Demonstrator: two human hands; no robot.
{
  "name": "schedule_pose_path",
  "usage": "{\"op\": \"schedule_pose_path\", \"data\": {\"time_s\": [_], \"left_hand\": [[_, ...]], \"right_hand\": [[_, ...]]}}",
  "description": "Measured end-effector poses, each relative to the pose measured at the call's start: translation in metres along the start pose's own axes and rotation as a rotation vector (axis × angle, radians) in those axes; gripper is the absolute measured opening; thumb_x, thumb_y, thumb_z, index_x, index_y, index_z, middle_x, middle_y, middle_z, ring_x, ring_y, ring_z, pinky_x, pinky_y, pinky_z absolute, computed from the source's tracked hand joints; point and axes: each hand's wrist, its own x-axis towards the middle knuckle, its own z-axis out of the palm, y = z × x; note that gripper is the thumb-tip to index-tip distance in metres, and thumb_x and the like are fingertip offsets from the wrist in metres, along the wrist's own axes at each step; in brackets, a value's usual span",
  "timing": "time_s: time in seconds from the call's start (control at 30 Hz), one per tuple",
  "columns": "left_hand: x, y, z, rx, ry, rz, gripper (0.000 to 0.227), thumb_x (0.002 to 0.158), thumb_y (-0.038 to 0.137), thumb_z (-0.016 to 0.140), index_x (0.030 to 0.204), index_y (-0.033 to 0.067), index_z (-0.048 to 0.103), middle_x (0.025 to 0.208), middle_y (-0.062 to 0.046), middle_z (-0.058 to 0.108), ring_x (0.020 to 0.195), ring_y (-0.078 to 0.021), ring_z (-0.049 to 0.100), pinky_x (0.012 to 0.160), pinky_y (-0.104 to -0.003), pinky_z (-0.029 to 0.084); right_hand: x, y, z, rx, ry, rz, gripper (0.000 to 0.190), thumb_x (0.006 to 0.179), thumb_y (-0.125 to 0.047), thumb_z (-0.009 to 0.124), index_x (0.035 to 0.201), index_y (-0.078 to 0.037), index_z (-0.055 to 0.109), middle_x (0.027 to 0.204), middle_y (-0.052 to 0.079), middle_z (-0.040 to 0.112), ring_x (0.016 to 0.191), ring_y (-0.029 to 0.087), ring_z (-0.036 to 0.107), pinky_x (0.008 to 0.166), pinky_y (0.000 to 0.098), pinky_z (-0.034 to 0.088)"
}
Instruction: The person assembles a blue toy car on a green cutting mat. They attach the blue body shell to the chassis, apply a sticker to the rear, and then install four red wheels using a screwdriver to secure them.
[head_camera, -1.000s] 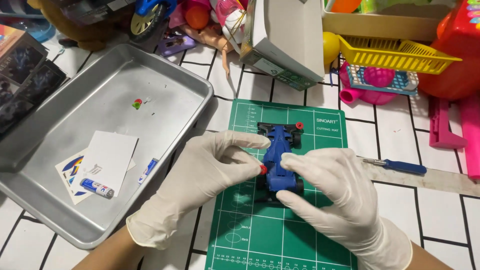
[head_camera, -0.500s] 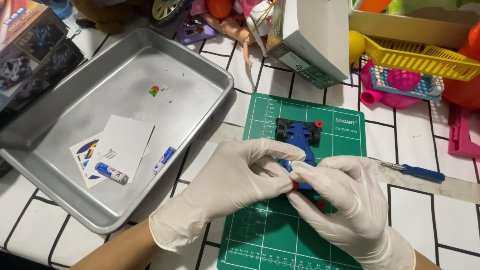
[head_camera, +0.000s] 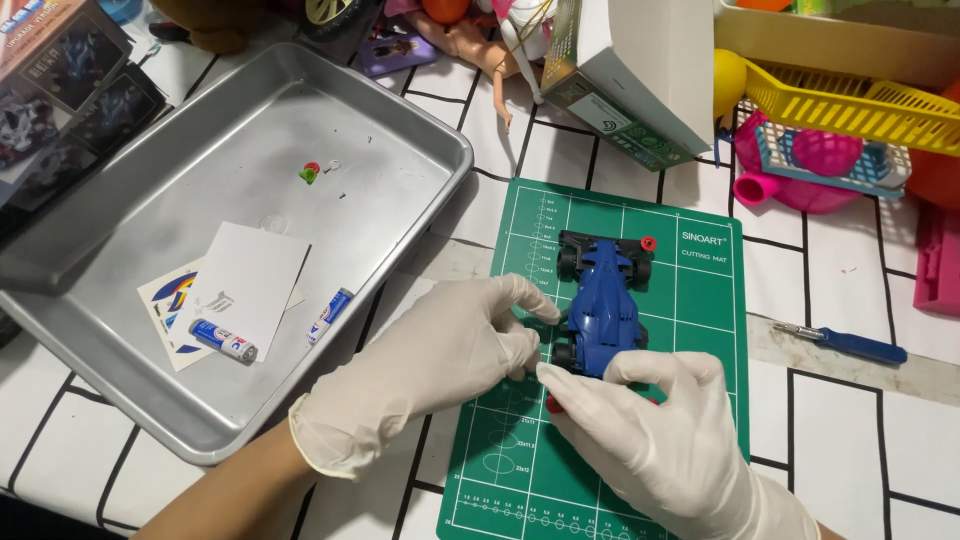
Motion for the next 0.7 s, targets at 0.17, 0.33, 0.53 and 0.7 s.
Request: {"op": "schedule_pose_path", "data": {"time_s": [0.17, 0.33, 0.53, 0.7], "left_hand": [[0.0031, -0.0050, 0.0019, 0.197, -0.062, -0.024, 0.030, 0.099, 0.029, 0.054, 0.126, 0.0278, 0.066, 0.089, 0.006, 0.077, 0.077, -0.0132, 0.066, 0.073, -0.030, 0.049], [-0.0008, -0.0018, 0.0019, 0.022, -0.118, -0.069, 0.027, 0.098, 0.021, 0.051, 0.121, 0.0199, 0.066, 0.089, -0.003, 0.075, 0.082, -0.0143, 0.068, 0.079, -0.027, 0.051], [-0.0050, 0.0025, 0.0023, -0.033, -0.143, -0.103, 0.020, 0.094, 0.016, 0.046, 0.109, 0.0175, 0.060, 0.089, -0.007, 0.074, 0.078, -0.0158, 0.062, 0.074, -0.027, 0.047], [-0.0042, 0.0017, 0.0024, -0.031, -0.167, -0.092, 0.028, 0.087, 0.009, 0.042, 0.107, 0.0163, 0.060, 0.090, -0.009, 0.075, 0.081, -0.0167, 0.065, 0.075, -0.027, 0.048]], "right_hand": [[-0.0007, -0.0010, 0.0052, -0.121, -0.019, -0.050, 0.038, 0.105, -0.020, 0.070, 0.140, -0.016, 0.056, 0.097, -0.017, 0.073, 0.082, 0.018, 0.063, 0.084, 0.0373, 0.034], [0.0006, -0.0033, 0.0066, -0.178, -0.016, -0.051, 0.037, 0.108, -0.022, 0.066, 0.143, -0.018, 0.056, 0.093, -0.022, 0.069, 0.084, 0.018, 0.063, 0.085, 0.0369, 0.032], [0.0004, -0.0065, 0.0081, -0.264, -0.009, -0.057, 0.040, 0.110, -0.026, 0.070, 0.147, -0.021, 0.053, 0.084, -0.027, 0.060, 0.084, 0.018, 0.065, 0.084, 0.0357, 0.033], [-0.0010, -0.0065, 0.0053, -0.247, -0.066, -0.051, 0.037, 0.108, -0.024, 0.064, 0.144, -0.020, 0.057, 0.086, -0.023, 0.066, 0.094, 0.022, 0.065, 0.086, 0.0383, 0.030]]}}
